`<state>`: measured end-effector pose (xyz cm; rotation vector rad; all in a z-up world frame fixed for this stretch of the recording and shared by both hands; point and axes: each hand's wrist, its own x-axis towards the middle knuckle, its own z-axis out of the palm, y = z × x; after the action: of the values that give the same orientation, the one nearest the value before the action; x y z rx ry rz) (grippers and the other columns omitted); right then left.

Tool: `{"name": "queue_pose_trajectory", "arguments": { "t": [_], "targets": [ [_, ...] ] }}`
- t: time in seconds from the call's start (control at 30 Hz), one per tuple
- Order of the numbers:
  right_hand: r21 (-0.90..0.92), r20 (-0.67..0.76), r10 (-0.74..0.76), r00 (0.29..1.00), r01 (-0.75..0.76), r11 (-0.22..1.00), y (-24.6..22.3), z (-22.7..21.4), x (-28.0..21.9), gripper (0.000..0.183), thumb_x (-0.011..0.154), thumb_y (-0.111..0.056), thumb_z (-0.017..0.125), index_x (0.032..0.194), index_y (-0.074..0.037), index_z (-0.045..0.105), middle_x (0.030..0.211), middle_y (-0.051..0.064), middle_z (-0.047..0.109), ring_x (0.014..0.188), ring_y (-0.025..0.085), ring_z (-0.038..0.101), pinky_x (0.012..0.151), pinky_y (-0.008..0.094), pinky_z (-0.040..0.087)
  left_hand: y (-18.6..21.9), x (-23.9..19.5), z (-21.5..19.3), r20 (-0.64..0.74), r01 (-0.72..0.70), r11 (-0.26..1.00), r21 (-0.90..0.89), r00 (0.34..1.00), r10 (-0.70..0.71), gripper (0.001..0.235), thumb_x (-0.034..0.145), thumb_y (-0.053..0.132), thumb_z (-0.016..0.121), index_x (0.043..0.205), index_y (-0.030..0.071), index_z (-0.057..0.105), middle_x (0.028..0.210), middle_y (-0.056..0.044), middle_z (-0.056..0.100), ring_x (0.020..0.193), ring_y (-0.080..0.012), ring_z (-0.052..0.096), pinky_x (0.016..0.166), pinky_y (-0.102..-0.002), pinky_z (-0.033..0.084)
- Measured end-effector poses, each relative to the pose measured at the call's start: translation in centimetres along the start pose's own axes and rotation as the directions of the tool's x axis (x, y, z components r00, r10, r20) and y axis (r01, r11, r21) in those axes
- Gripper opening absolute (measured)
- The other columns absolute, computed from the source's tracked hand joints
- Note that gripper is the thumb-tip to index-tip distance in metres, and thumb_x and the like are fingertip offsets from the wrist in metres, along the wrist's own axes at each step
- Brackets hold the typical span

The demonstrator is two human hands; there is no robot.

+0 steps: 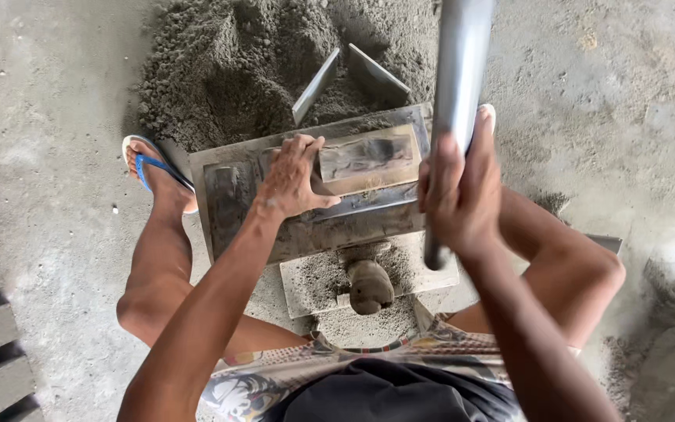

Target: The person scoops cement into a rectangular mold, levels the surface with a trowel, and removes excess material. They then lift the mold to release the formed brick and stack it with others. The process is repeated multiple times.

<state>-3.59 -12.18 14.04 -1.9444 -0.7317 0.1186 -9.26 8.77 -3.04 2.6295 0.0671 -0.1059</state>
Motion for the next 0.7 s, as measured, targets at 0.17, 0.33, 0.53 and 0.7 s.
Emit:
{"name": "queue_pose_trajectory", "arguments": {
  "t": [0.17,0.33,0.53,0.7],
  "targets": [
    [0.087,0.231,0.684,0.692,-0.715,0.694,7.0,5.1,-3.3,0.053,0.094,-0.052,0.037,0.072,-0.006,0.045,0.043,0.010,0.045,0.032,0.018,0.046,0.028,0.031,0.042,0.2,-1.8,0.7,-0.225,-0.153,0.988,-0.022,0.964,0.144,0.092,0.087,0.061,0.055,0.146,0.003,0.015,0.132,-0.008,0.030,0.121,-0.0157,0.032,0.096,-0.022,0.031],
    [0.040,0.168,0.452,0.876,-0.464,0.885,-2.8,-0.5,1.3,0.038,0.099,-0.038,0.034,0.085,-0.006,0.048,0.046,0.008,0.053,0.032,0.017,0.051,0.030,0.027,0.043,-0.2,-0.6,0.2,-0.038,-0.043,0.999,0.002,0.998,0.043,0.106,0.053,0.062,0.076,0.134,0.007,0.037,0.116,-0.005,0.036,0.113,-0.0269,0.037,0.090,-0.046,0.043],
    [-0.087,0.009,0.312,0.950,-0.310,0.947,6.6,4.8,-2.2,0.052,0.097,-0.044,0.021,0.090,-0.001,0.049,0.049,0.009,0.054,0.040,0.017,0.053,0.040,0.028,0.044,-0.9,-0.3,0.7,-0.115,-0.089,0.996,0.014,0.989,0.090,0.104,0.062,0.070,0.068,0.138,0.007,0.035,0.118,-0.008,0.037,0.114,-0.0275,0.037,0.095,-0.042,0.042],
    [-0.012,0.416,0.783,0.463,-0.858,0.513,2.3,0.7,1.0,0.062,0.097,-0.052,0.033,0.112,0.007,0.045,0.059,0.010,0.057,0.038,0.015,0.052,0.034,0.029,0.046,-0.1,-0.3,0.2,-0.120,-0.099,0.995,-0.025,0.988,0.095,0.104,0.059,0.061,0.077,0.136,0.005,0.036,0.116,-0.006,0.035,0.113,-0.0294,0.037,0.089,-0.045,0.047]
  ]
}}
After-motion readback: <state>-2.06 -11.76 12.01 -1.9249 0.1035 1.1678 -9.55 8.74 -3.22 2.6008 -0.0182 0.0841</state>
